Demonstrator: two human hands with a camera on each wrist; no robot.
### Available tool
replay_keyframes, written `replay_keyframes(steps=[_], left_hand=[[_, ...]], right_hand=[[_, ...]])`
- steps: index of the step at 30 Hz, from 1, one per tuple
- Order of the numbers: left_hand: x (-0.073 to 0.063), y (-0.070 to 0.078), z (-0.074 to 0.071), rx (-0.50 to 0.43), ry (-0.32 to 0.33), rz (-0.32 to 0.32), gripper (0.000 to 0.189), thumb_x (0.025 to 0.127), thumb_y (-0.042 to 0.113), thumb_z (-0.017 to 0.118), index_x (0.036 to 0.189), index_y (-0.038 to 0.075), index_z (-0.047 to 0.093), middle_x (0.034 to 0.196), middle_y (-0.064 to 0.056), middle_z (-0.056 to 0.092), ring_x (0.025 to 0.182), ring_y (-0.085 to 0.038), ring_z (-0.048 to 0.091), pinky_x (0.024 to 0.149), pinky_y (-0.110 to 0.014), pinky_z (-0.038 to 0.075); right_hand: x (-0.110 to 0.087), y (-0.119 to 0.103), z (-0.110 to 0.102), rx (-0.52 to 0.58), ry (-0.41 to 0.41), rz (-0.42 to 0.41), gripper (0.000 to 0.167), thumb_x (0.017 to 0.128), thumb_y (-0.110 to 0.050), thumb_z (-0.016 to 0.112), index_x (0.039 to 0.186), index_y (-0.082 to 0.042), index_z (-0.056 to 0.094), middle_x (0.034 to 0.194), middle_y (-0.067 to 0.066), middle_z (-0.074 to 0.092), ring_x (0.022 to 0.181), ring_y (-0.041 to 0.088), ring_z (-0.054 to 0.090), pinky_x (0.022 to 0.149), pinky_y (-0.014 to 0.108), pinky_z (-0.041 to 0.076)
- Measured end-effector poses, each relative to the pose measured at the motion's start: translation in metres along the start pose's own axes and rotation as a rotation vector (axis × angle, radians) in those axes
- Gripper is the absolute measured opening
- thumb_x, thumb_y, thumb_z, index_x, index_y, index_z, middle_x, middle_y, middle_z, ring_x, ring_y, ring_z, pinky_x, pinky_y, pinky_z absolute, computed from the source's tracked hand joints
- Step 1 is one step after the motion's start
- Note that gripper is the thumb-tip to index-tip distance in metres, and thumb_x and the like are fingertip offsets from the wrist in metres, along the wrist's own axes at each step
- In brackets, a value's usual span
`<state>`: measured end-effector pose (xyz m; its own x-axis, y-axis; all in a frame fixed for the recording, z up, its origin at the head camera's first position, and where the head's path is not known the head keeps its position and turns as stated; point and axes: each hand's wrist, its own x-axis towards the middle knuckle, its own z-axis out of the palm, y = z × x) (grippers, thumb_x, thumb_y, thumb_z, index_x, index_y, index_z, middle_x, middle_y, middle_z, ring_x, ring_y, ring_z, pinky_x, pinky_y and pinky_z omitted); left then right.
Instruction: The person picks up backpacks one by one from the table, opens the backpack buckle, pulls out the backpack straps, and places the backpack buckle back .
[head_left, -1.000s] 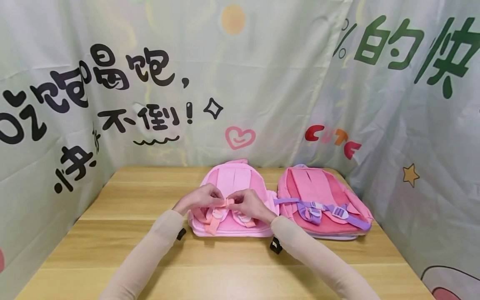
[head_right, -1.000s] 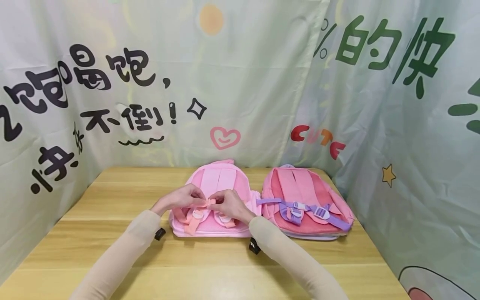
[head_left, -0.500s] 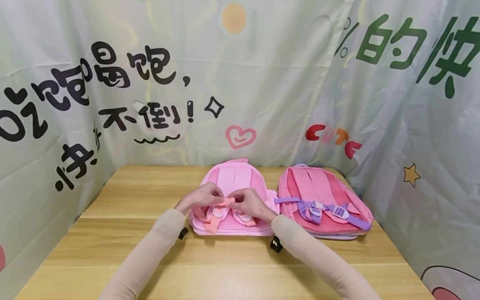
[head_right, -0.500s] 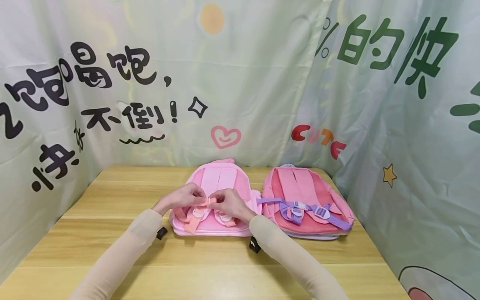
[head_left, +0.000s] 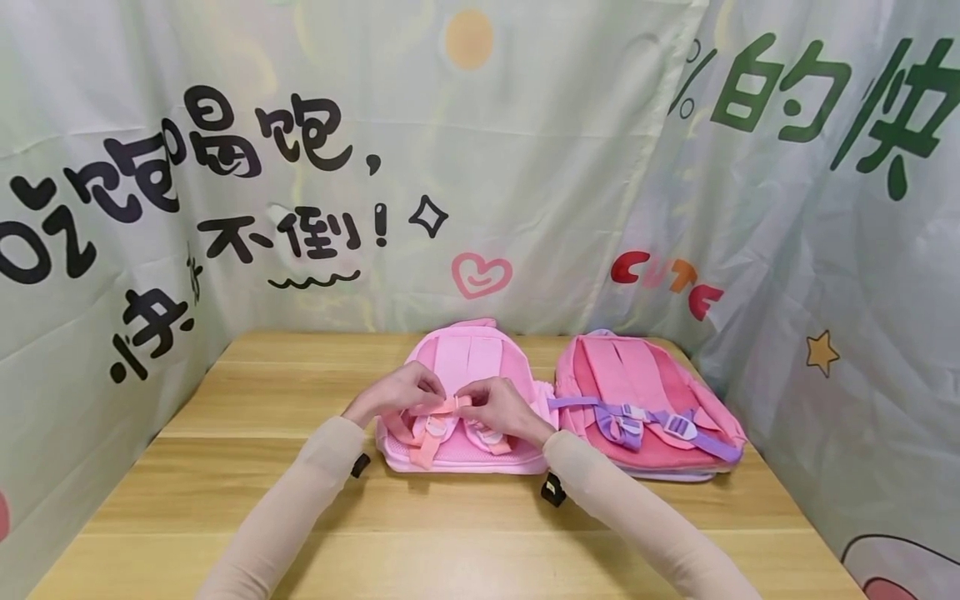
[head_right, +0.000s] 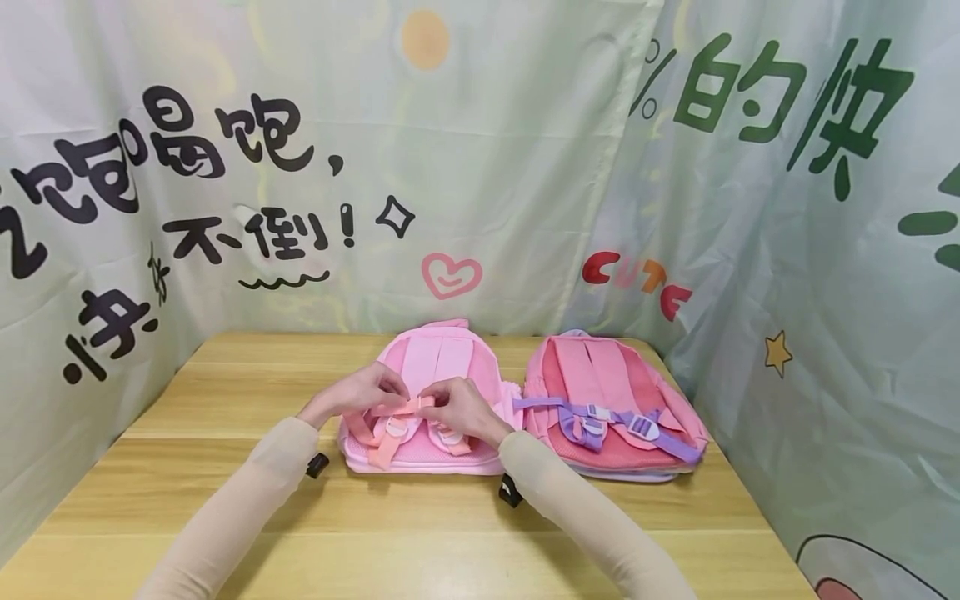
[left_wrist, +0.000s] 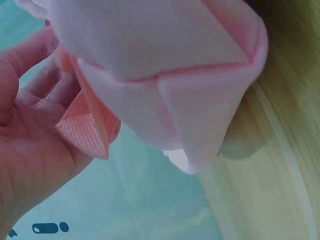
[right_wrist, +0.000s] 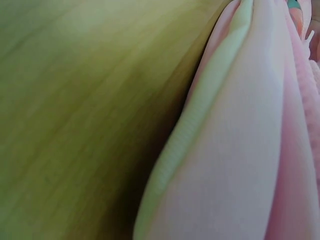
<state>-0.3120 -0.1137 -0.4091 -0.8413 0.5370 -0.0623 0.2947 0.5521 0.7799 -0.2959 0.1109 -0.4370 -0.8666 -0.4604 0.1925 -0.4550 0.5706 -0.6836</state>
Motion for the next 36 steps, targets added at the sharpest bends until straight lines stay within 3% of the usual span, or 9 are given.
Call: replay_keyframes(steps=[3,13,21,27,36], left_hand=[[-0.0004,-0.0004,-0.0006,-0.014,0.003,-0.012,0.01,0.091,0.007,0.065,0.093,0.005,0.075,0.089,-0.004,0.073,0.088,-0.014,0.061,0.088,-0.035,0.052],[0.0045,0.0009,0.0062,0.038,0.026,0.049,0.007,0.087,0.011,0.07,0.088,0.006,0.075,0.081,-0.002,0.072,0.077,-0.011,0.061,0.078,-0.028,0.051],[0.0044,-0.0014,0.0046,-0.01,0.003,0.025,0.015,0.088,0.016,0.072,0.097,0.003,0.075,0.088,-0.005,0.074,0.079,-0.011,0.064,0.077,-0.027,0.052],[0.0016,-0.0008,0.0014,-0.004,-0.026,0.034,0.011,0.088,0.01,0.069,0.095,0.003,0.076,0.086,-0.006,0.074,0.075,-0.01,0.062,0.072,-0.025,0.052],[0.0047,0.0007,0.0055,0.009,0.002,0.019,0.01,0.088,0.014,0.071,0.09,0.005,0.076,0.08,-0.002,0.073,0.074,-0.01,0.06,0.075,-0.026,0.049]], right_hand=[[0.0,0.0003,-0.0006,0.008,0.0,0.0,0.023,0.083,-0.02,0.077,0.105,-0.014,0.076,0.091,-0.002,0.074,0.078,0.005,0.06,0.072,0.021,0.05],[0.0006,0.0021,-0.0001,0.015,-0.016,-0.004,0.022,0.083,-0.021,0.078,0.104,-0.016,0.076,0.087,-0.005,0.073,0.075,0.004,0.059,0.069,0.021,0.049],[0.0009,0.0026,0.0011,0.017,-0.022,0.004,0.019,0.084,-0.021,0.076,0.103,-0.017,0.077,0.087,-0.006,0.073,0.074,0.005,0.059,0.068,0.021,0.049],[0.0,0.0015,-0.0002,-0.003,-0.021,0.008,0.02,0.083,-0.022,0.077,0.103,-0.017,0.077,0.086,-0.006,0.073,0.073,0.004,0.058,0.067,0.02,0.048],[-0.0001,0.0004,-0.0015,-0.004,-0.006,-0.009,0.02,0.083,-0.022,0.078,0.102,-0.017,0.077,0.084,-0.006,0.071,0.073,0.004,0.058,0.067,0.02,0.047]])
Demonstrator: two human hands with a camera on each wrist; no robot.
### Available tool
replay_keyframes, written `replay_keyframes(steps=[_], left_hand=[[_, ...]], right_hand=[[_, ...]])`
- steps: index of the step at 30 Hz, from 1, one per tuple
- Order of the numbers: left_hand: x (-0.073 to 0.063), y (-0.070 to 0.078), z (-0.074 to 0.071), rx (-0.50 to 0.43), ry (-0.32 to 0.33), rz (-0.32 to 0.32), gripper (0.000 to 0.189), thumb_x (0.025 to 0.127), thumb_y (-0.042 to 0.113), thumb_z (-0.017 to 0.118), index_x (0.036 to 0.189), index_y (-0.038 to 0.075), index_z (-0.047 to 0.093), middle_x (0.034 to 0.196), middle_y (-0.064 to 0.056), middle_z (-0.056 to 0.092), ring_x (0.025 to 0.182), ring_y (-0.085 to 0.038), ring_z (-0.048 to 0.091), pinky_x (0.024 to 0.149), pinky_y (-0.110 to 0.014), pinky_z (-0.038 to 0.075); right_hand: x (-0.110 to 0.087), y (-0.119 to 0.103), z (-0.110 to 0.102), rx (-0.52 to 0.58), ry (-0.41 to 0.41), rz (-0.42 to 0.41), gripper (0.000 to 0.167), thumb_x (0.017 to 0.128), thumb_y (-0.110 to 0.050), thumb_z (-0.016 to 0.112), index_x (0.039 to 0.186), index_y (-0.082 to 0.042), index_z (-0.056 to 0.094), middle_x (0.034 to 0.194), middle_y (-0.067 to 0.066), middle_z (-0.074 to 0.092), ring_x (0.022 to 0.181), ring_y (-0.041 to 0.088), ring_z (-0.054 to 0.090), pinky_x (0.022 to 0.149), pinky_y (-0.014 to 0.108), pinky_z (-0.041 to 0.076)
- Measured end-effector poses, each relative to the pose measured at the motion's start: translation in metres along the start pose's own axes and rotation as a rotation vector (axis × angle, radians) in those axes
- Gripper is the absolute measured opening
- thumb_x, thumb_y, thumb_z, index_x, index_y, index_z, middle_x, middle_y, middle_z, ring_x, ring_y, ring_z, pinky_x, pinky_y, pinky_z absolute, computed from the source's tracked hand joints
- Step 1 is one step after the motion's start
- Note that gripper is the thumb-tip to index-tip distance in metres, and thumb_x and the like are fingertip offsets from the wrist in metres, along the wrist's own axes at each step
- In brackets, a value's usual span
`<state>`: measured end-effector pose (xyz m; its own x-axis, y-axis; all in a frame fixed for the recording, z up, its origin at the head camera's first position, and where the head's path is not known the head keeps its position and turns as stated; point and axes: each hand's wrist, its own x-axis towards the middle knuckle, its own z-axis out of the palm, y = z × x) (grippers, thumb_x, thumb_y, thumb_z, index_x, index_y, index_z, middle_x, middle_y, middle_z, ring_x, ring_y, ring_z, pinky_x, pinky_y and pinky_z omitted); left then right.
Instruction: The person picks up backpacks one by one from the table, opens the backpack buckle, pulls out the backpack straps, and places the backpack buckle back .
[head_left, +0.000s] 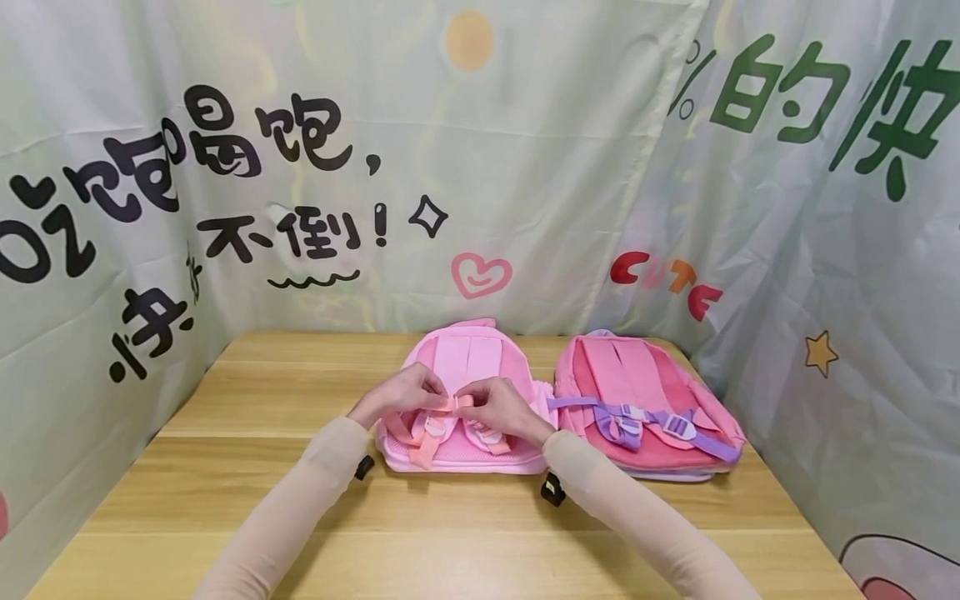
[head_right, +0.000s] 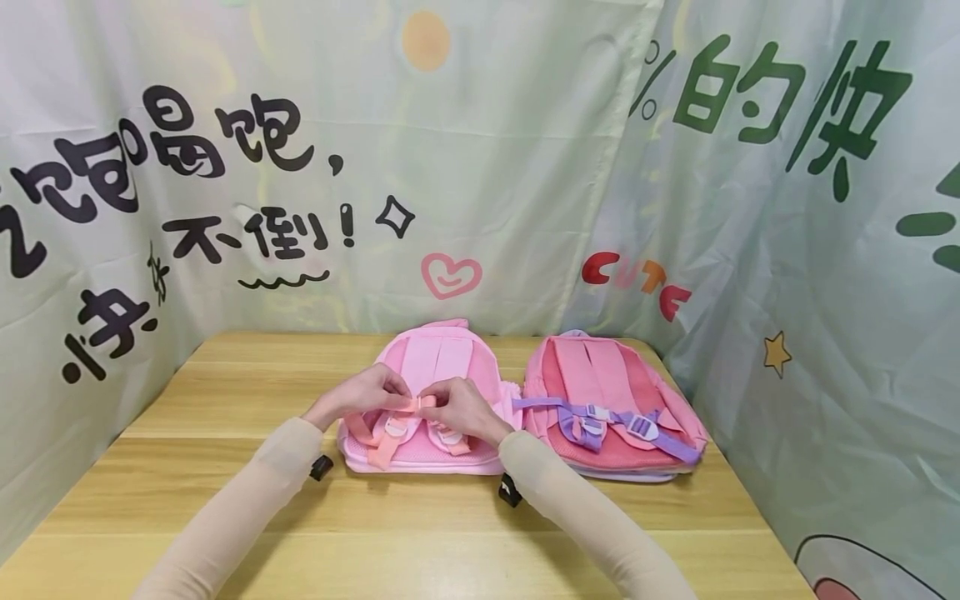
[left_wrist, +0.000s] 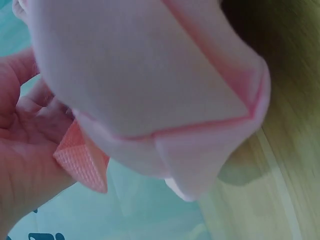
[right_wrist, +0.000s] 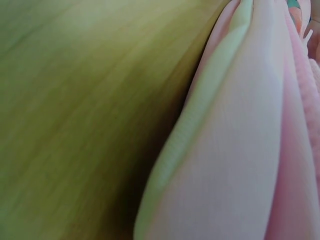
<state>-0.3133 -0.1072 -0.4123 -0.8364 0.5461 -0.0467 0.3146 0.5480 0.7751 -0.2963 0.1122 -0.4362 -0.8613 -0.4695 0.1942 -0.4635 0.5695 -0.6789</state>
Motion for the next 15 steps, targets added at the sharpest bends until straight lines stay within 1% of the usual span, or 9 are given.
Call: replay_keyframes(steps=[4,6,10,15], left_hand=[[0.0023,0.0003,0.002,0.007,0.005,-0.002,0.011,0.088,0.016,0.071,0.09,0.006,0.076,0.081,-0.001,0.073,0.077,-0.01,0.06,0.08,-0.026,0.049],[0.0033,0.0002,0.0024,0.018,0.004,0.01,0.011,0.088,0.016,0.071,0.091,0.006,0.076,0.081,-0.001,0.073,0.077,-0.01,0.06,0.08,-0.027,0.049],[0.0042,-0.0002,0.0025,0.023,-0.001,0.032,0.012,0.089,0.015,0.07,0.091,0.005,0.076,0.081,-0.002,0.073,0.077,-0.009,0.06,0.078,-0.026,0.049],[0.0013,0.0007,0.0011,-0.016,-0.019,0.022,0.014,0.089,0.017,0.071,0.093,0.004,0.076,0.082,-0.004,0.074,0.073,-0.009,0.06,0.073,-0.025,0.05]], right_hand=[[-0.0003,-0.0004,0.0001,0.013,0.007,0.01,0.021,0.082,-0.023,0.078,0.103,-0.017,0.077,0.086,-0.006,0.072,0.073,0.004,0.057,0.069,0.02,0.047],[-0.0007,-0.0008,0.0001,0.02,0.01,0.012,0.022,0.082,-0.022,0.078,0.103,-0.017,0.077,0.086,-0.005,0.072,0.073,0.004,0.058,0.069,0.02,0.047],[-0.0016,-0.0009,0.0004,0.022,0.016,0.013,0.022,0.082,-0.021,0.078,0.103,-0.016,0.077,0.086,-0.003,0.073,0.073,0.005,0.058,0.069,0.02,0.047],[-0.0018,0.001,0.0013,0.018,0.019,0.012,0.021,0.082,-0.021,0.077,0.103,-0.016,0.077,0.086,-0.004,0.073,0.073,0.005,0.058,0.069,0.021,0.048]])
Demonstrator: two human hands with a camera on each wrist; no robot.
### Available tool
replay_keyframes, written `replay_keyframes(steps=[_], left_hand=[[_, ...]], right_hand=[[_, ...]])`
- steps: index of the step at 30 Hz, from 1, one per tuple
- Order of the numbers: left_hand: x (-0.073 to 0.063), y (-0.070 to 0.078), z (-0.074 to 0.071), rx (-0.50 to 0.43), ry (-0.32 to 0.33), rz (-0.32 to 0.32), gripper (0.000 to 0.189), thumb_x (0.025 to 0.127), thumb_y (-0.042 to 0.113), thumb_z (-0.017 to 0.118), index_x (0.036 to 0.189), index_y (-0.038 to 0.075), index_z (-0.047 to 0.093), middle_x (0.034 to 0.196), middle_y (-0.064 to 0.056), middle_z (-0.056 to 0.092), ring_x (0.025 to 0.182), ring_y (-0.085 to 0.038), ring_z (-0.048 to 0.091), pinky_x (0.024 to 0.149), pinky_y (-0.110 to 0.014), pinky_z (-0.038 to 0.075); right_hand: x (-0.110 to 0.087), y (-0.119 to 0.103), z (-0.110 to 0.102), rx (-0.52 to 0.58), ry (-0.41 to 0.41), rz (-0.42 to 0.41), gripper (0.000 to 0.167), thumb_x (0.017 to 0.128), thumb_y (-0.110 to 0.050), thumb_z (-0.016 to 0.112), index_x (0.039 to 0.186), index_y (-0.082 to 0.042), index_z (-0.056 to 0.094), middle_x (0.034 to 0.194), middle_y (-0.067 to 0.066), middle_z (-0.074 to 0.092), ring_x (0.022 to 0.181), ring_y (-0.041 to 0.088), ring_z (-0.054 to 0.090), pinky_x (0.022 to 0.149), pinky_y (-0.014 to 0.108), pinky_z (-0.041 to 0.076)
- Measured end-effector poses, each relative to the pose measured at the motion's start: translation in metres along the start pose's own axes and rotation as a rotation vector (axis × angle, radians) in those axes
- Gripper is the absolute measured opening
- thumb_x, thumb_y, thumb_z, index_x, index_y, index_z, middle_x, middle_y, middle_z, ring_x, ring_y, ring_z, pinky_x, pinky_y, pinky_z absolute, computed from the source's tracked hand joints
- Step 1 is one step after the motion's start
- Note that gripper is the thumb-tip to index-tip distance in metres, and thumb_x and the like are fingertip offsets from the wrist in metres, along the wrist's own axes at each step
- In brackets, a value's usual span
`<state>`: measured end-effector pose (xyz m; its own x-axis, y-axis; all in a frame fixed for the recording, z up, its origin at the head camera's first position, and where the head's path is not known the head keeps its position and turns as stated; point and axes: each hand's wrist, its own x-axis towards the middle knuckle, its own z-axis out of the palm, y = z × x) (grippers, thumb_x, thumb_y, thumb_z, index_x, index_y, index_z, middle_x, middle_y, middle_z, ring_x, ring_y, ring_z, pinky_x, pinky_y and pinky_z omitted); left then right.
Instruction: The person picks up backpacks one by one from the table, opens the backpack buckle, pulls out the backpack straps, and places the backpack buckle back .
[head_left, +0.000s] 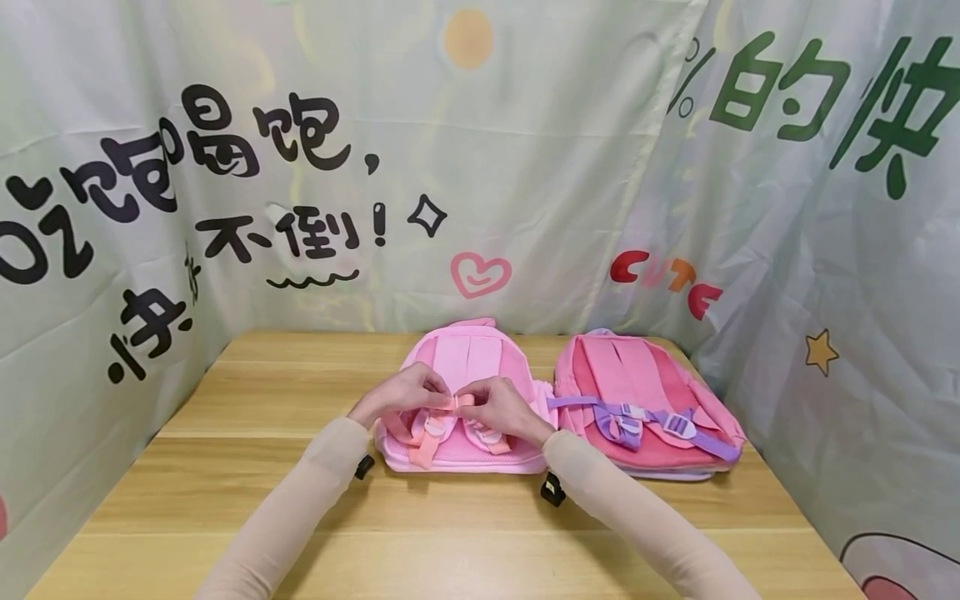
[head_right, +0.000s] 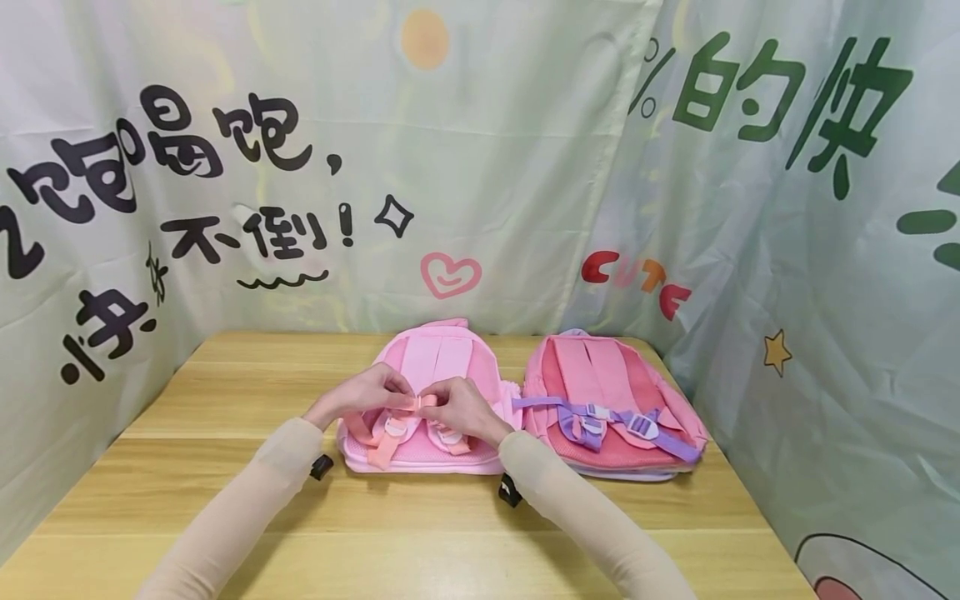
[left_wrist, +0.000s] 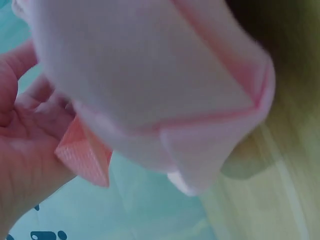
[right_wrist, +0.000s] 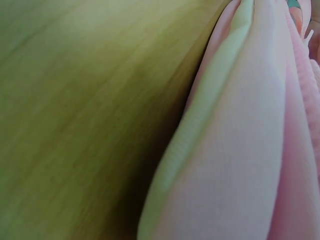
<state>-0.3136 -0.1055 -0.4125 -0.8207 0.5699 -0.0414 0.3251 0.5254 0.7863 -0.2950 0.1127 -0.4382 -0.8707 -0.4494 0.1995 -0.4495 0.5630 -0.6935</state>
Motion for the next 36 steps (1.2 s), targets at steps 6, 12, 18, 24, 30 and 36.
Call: replay_keyframes(steps=[6,12,18,24,30,36], left_hand=[[-0.002,-0.0017,-0.0001,-0.011,-0.004,-0.01,0.012,0.09,0.012,0.07,0.093,0.003,0.076,0.08,-0.005,0.073,0.064,-0.009,0.058,0.06,-0.024,0.047],[-0.0011,-0.0029,0.0032,-0.018,0.026,-0.011,0.01,0.09,0.011,0.069,0.091,0.003,0.075,0.078,-0.003,0.071,0.064,-0.009,0.057,0.062,-0.024,0.047],[-0.0004,0.0002,0.0056,-0.019,0.032,-0.017,0.011,0.09,0.013,0.069,0.091,0.004,0.075,0.078,-0.003,0.072,0.068,-0.01,0.059,0.067,-0.024,0.049],[0.0018,0.003,0.0073,-0.031,0.018,-0.009,0.01,0.09,0.007,0.067,0.092,0.002,0.074,0.076,-0.003,0.07,0.064,-0.008,0.06,0.063,-0.023,0.05],[0.0011,0.0015,0.0072,-0.046,0.013,-0.028,0.011,0.09,0.009,0.067,0.092,0.001,0.075,0.078,-0.005,0.072,0.065,-0.009,0.062,0.064,-0.024,0.052],[-0.0004,-0.0007,0.0025,-0.016,0.032,-0.031,0.011,0.09,0.015,0.07,0.091,0.005,0.076,0.078,-0.002,0.071,0.069,-0.01,0.059,0.065,-0.025,0.048]], right_hand=[[-0.0006,0.0024,0.0005,-0.012,-0.007,0.012,0.021,0.083,-0.023,0.077,0.104,-0.019,0.077,0.088,-0.006,0.073,0.073,0.004,0.059,0.069,0.021,0.048],[-0.0012,0.0007,0.0008,-0.014,-0.001,0.017,0.022,0.083,-0.023,0.077,0.105,-0.019,0.076,0.088,-0.006,0.073,0.074,0.004,0.059,0.07,0.021,0.048],[-0.0009,-0.0005,0.0013,-0.012,-0.002,0.005,0.021,0.083,-0.023,0.078,0.103,-0.019,0.076,0.081,-0.007,0.07,0.07,0.004,0.057,0.066,0.02,0.046],[-0.0003,0.0,0.0016,-0.015,-0.002,0.005,0.019,0.083,-0.024,0.078,0.102,-0.02,0.076,0.075,-0.008,0.066,0.066,0.003,0.054,0.063,0.02,0.044],[-0.0011,0.0005,0.002,-0.021,-0.007,0.0,0.02,0.083,-0.023,0.077,0.103,-0.019,0.077,0.078,-0.008,0.068,0.067,0.003,0.055,0.063,0.02,0.045],[-0.0017,-0.0008,-0.0007,-0.005,0.0,0.0,0.021,0.083,-0.025,0.077,0.103,-0.018,0.077,0.08,-0.007,0.07,0.067,0.004,0.057,0.063,0.021,0.046]])
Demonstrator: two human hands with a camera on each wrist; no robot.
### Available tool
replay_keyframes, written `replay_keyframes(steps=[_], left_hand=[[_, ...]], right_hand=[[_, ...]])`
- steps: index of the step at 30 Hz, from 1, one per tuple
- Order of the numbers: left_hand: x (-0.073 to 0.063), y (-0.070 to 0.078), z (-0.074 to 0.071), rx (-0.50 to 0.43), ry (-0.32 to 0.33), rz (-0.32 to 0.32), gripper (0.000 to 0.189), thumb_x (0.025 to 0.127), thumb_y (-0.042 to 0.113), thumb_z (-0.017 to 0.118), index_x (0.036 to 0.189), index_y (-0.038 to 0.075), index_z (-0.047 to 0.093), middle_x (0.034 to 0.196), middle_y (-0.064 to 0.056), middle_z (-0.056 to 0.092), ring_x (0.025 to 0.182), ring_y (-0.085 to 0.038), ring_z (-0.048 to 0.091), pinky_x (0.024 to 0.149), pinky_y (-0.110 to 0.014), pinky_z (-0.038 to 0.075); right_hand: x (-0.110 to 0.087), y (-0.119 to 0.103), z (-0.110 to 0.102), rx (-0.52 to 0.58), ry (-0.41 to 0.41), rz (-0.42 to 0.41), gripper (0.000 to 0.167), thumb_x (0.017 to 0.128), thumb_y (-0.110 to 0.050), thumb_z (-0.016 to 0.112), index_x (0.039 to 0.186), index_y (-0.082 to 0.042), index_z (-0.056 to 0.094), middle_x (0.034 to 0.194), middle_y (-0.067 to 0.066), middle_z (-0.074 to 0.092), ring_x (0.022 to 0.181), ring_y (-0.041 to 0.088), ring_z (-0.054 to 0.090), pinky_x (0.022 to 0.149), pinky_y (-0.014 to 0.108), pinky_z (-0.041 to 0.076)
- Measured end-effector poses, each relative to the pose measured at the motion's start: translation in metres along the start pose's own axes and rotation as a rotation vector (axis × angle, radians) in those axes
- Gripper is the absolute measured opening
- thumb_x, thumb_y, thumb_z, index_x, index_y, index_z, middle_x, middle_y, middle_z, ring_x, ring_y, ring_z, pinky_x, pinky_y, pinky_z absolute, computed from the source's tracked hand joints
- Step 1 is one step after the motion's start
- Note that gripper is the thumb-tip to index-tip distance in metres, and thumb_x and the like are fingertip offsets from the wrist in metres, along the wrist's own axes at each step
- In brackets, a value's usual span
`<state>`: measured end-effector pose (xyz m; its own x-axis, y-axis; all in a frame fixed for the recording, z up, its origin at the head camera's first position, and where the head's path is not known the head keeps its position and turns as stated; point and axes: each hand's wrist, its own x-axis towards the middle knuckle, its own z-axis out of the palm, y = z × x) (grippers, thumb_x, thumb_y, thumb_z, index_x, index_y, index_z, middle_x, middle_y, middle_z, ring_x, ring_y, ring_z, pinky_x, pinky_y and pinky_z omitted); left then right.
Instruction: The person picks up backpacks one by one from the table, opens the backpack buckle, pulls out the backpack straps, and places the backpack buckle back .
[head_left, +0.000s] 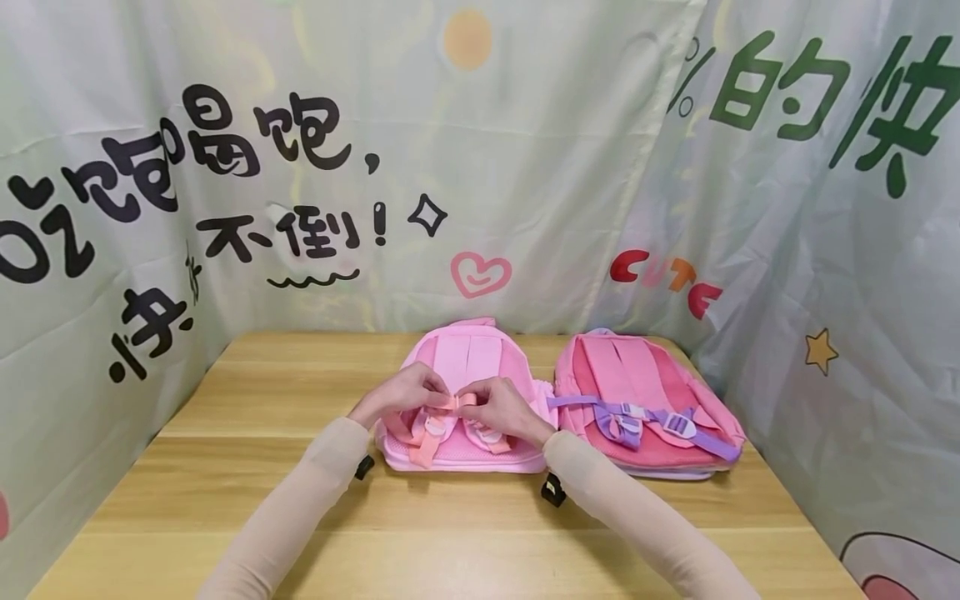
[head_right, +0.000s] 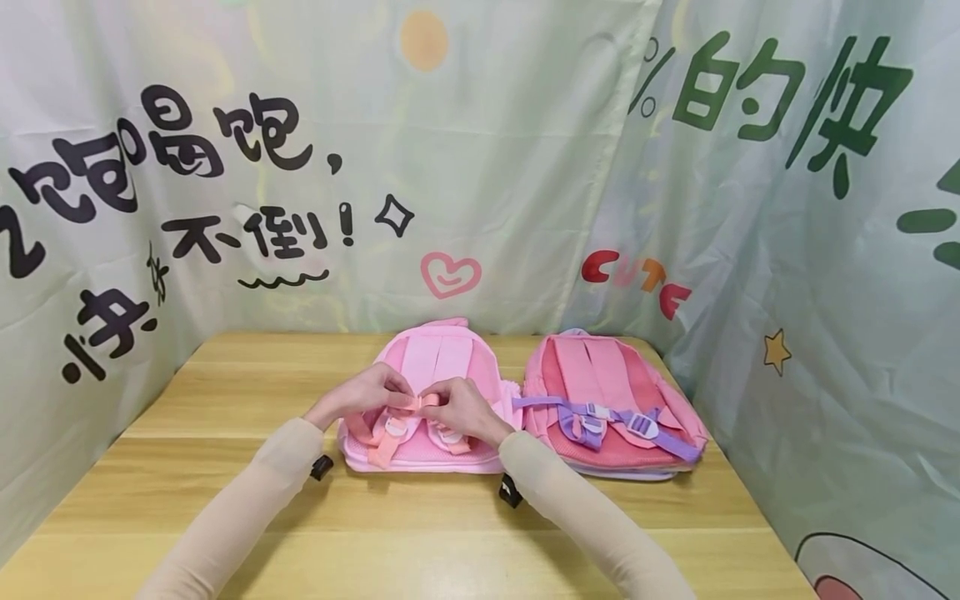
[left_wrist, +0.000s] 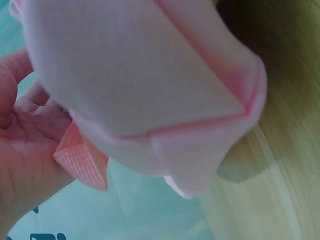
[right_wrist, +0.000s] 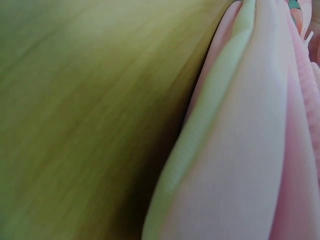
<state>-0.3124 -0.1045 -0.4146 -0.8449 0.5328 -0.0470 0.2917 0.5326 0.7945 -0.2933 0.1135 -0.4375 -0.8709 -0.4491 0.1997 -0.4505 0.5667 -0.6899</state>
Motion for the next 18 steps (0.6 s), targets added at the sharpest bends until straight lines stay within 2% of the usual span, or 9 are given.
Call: replay_keyframes(steps=[7,14,18], left_hand=[[0.0012,-0.0008,-0.001,-0.007,0.0,-0.005,0.01,0.09,0.013,0.069,0.09,0.005,0.075,0.076,0.0,0.069,0.067,-0.01,0.057,0.063,-0.025,0.047],[0.0031,0.0016,0.002,0.002,0.005,-0.018,0.01,0.09,0.012,0.069,0.091,0.005,0.075,0.078,-0.001,0.07,0.066,-0.009,0.057,0.063,-0.023,0.047],[0.0045,0.0019,0.0028,0.021,0.006,0.004,0.009,0.09,0.011,0.069,0.09,0.004,0.075,0.078,-0.001,0.07,0.066,-0.009,0.057,0.062,-0.023,0.047]], right_hand=[[0.0013,0.0006,-0.0012,-0.008,-0.002,0.007,0.023,0.082,-0.025,0.078,0.104,-0.019,0.076,0.085,-0.006,0.071,0.07,0.005,0.057,0.067,0.021,0.047],[0.0015,0.0002,-0.0015,-0.018,-0.007,0.008,0.024,0.082,-0.027,0.078,0.105,-0.018,0.076,0.08,-0.007,0.068,0.068,0.006,0.055,0.065,0.022,0.045],[0.0013,0.0002,-0.0012,-0.02,-0.006,0.013,0.024,0.082,-0.025,0.078,0.105,-0.018,0.076,0.079,-0.007,0.067,0.067,0.005,0.055,0.064,0.022,0.045]])
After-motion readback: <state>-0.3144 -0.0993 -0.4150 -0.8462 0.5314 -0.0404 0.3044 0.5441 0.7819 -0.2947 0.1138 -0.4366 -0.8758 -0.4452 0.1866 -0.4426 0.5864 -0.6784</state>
